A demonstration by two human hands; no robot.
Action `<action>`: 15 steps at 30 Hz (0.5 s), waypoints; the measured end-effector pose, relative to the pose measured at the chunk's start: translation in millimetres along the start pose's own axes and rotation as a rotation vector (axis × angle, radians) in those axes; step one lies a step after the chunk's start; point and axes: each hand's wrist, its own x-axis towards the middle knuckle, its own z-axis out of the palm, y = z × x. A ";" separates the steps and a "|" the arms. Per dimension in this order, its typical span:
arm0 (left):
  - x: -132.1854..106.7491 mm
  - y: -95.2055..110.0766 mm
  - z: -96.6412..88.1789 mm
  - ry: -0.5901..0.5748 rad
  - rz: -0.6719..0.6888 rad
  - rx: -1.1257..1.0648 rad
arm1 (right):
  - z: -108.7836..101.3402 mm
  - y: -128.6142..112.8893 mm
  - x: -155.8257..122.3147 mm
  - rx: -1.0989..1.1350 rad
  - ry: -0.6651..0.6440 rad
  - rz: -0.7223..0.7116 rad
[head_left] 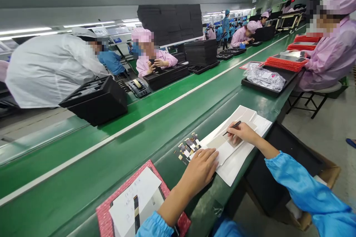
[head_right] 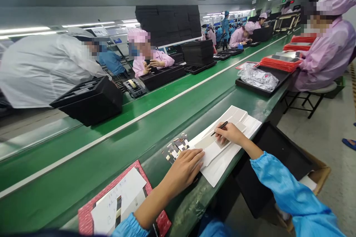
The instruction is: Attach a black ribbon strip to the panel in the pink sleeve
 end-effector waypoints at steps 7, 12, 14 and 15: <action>3.2 -28.7 27.2 -0.062 0.164 0.185 | 10.8 14.5 5.7 -0.074 -0.004 -0.098; -0.2 -34.3 29.9 -0.058 0.229 0.353 | 3.2 19.3 7.3 -0.128 -0.011 -0.021; 0.0 -34.4 32.0 -0.065 0.234 0.396 | -0.5 16.9 8.2 -0.137 -0.036 0.044; 0.0 -35.0 34.1 -0.060 0.238 0.412 | -2.5 15.0 8.5 -0.136 -0.054 0.074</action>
